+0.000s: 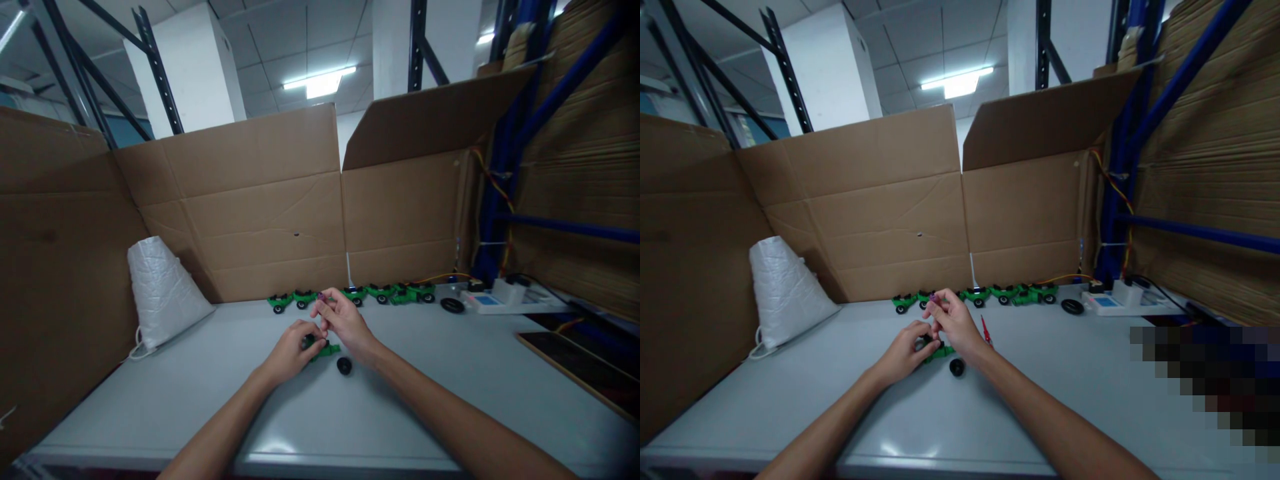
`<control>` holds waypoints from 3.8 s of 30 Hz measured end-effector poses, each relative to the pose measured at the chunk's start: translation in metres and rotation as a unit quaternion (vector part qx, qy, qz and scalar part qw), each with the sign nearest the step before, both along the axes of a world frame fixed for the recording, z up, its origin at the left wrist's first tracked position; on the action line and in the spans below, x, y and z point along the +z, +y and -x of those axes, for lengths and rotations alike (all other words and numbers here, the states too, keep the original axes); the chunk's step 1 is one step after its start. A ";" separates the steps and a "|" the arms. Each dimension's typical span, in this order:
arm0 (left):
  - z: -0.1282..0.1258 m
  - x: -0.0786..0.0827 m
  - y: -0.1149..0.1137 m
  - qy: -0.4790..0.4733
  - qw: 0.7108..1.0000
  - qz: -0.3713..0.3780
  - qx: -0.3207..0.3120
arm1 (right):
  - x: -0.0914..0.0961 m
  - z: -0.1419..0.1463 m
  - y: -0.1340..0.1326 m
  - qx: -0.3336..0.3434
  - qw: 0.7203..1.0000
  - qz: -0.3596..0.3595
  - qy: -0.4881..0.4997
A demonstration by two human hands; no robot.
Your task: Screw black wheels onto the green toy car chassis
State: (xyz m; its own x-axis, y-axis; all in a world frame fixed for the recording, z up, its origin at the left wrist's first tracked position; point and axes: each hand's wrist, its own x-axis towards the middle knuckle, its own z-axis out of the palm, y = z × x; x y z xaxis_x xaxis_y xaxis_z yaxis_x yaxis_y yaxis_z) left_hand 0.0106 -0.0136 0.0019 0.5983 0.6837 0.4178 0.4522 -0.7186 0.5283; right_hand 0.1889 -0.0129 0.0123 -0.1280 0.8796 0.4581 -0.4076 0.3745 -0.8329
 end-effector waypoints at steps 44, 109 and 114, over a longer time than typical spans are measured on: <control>0.003 -0.001 0.004 0.024 1.000 -0.012 0.009 | 0.007 0.002 -0.005 0.011 1.000 0.023 0.009; 0.004 0.000 0.003 0.021 1.000 -0.001 0.013 | 0.001 0.002 -0.001 0.002 0.999 0.023 0.024; 0.004 0.001 0.002 0.019 1.000 -0.004 0.011 | 0.003 0.003 -0.003 0.002 0.999 0.028 0.021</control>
State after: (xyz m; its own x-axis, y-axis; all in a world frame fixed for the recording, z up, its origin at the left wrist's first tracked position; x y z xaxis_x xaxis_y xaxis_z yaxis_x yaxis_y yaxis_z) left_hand 0.0071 -0.0117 0.0027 0.5995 0.6927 0.4009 0.4870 -0.7132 0.5041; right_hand 0.1860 -0.0161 0.0157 -0.1132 0.9036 0.4132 -0.4432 0.3263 -0.8349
